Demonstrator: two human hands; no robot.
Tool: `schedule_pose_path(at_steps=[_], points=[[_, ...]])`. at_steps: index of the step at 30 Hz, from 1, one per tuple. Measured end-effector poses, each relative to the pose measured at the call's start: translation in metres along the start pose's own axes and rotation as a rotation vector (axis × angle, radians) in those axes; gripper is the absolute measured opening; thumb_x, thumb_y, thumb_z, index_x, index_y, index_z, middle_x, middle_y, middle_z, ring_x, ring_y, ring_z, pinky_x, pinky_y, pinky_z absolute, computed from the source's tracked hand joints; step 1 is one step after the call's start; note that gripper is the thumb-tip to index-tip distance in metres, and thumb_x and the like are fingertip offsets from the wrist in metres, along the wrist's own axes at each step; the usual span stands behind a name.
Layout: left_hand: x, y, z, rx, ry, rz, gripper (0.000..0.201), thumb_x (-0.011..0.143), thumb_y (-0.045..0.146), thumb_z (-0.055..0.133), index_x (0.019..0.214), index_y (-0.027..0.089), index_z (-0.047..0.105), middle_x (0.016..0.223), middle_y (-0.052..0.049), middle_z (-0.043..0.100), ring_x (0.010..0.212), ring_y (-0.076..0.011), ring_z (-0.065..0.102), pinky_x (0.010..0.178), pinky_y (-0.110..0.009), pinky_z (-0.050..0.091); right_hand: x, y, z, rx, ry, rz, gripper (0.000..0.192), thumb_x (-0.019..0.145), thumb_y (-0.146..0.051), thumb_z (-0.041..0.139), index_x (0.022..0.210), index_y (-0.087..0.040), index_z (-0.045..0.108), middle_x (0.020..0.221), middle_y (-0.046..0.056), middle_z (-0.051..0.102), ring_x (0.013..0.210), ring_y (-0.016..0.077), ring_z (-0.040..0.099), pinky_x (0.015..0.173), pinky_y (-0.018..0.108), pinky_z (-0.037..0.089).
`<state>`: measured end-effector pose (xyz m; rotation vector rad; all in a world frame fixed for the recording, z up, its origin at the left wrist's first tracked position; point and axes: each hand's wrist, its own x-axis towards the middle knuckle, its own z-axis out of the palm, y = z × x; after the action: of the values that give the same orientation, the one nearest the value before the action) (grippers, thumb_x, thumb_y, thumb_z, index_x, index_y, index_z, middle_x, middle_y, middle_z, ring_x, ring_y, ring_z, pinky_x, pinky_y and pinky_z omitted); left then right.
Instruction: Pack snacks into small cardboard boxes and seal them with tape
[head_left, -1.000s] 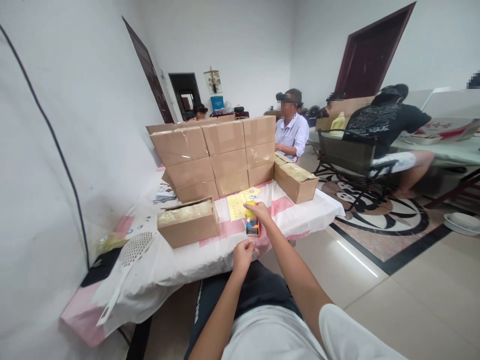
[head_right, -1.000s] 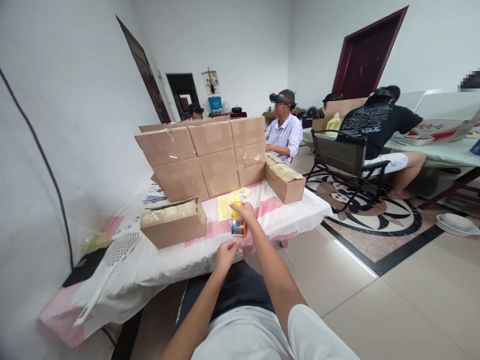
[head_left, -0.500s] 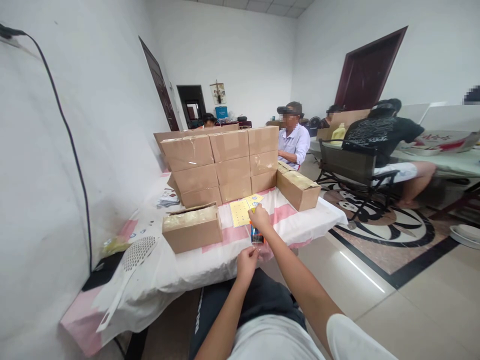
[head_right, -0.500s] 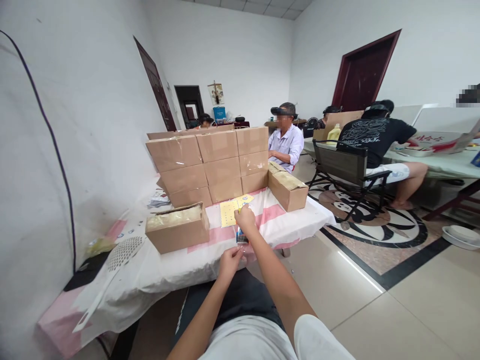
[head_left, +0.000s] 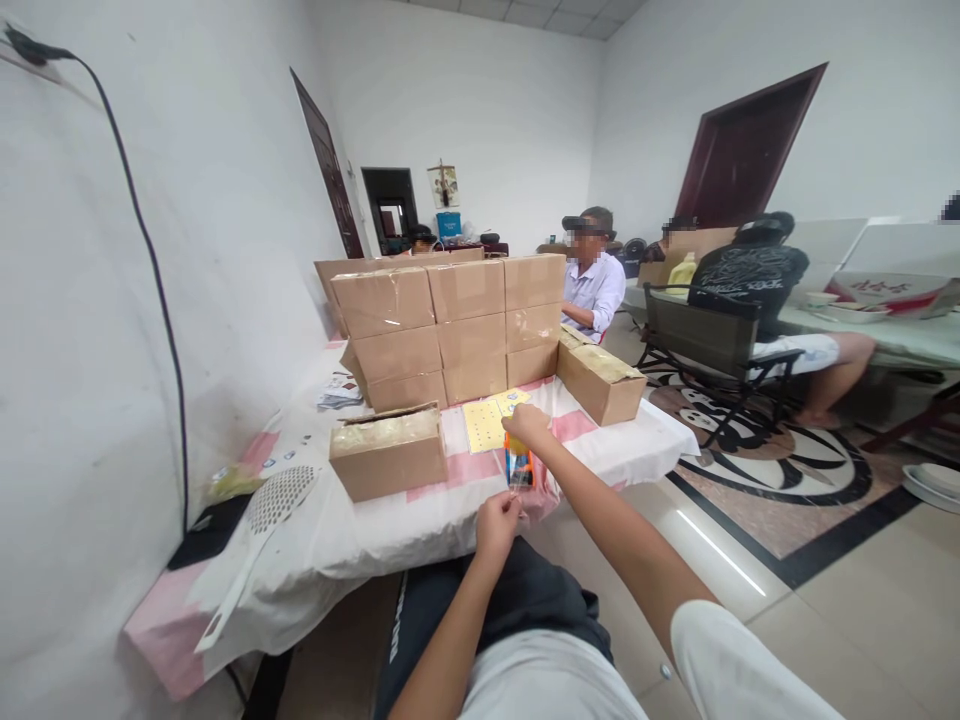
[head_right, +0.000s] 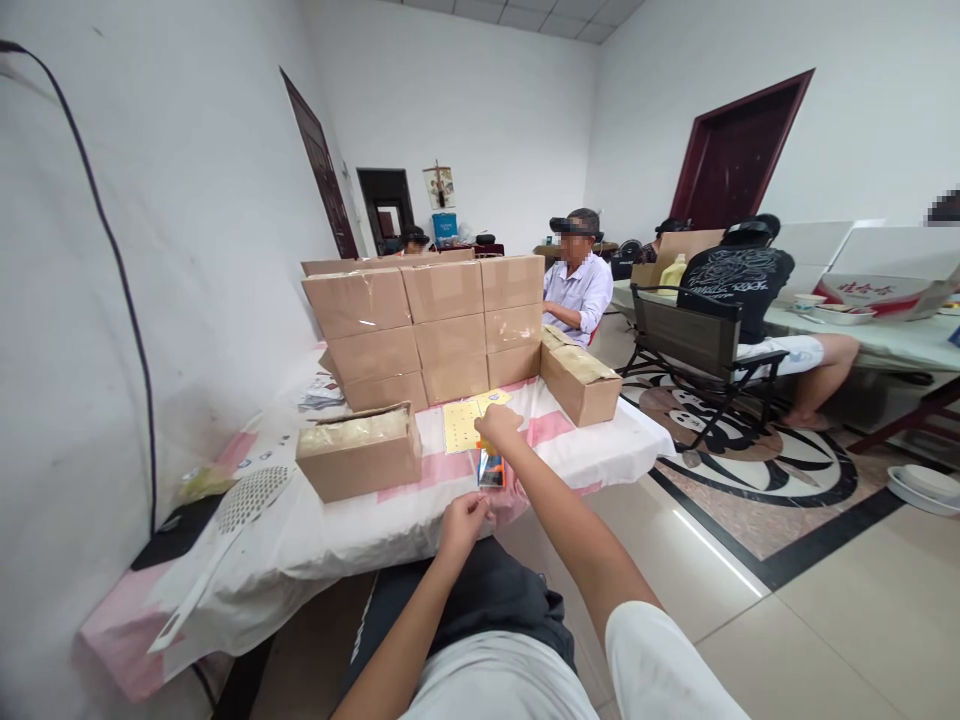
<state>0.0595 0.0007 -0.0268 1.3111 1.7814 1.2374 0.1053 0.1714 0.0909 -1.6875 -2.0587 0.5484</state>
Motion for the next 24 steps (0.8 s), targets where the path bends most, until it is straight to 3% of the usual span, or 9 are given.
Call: schedule_pose_path(at_steps=[5,12,18,24], points=[[-0.001,0.003,0.000,-0.050,-0.014,-0.013,0.023,0.087,0.029,0.055,0.076,0.019,0.073,0.073,-0.005,0.076,0.075,-0.0203,0.068,0.072,-0.027,0.044,0.001,0.016,0.002,0.259,-0.007,0.020,0.026,0.074,-0.035,0.069,0.090,-0.015,0.066,0.096,0.014,0.073,0.095,0.0290,0.069,0.072,0.030,0.048],[0.001,0.001,0.010,-0.247,-0.105,-0.133,0.030,0.087,0.043,0.061,0.083,0.016,0.074,0.069,-0.003,0.072,0.040,-0.0084,0.041,0.045,-0.023,0.032,-0.013,0.023,0.023,0.732,-0.069,0.082,0.030,0.074,-0.042,0.073,0.087,-0.019,0.059,0.073,0.003,0.068,0.068,0.0197,0.066,0.054,0.025,0.049],[-0.004,0.001,0.006,-0.393,-0.161,-0.177,0.039,0.083,0.050,0.068,0.091,0.012,0.076,0.069,-0.004,0.070,0.038,-0.0049,0.038,0.042,-0.021,0.029,-0.028,0.034,0.032,1.054,-0.185,0.063,0.044,0.073,-0.056,0.077,0.089,-0.020,0.059,0.075,0.005,0.071,0.067,0.0204,0.069,0.057,0.028,0.056],[-0.005,0.001,-0.002,-0.496,-0.170,-0.187,0.051,0.079,0.059,0.071,0.096,0.011,0.075,0.070,-0.005,0.070,0.038,-0.0029,0.037,0.041,-0.020,0.027,-0.033,0.049,0.039,1.209,-0.186,0.014,0.051,0.068,-0.051,0.082,0.101,-0.020,0.058,0.093,0.007,0.073,0.076,0.0204,0.071,0.065,0.030,0.059]])
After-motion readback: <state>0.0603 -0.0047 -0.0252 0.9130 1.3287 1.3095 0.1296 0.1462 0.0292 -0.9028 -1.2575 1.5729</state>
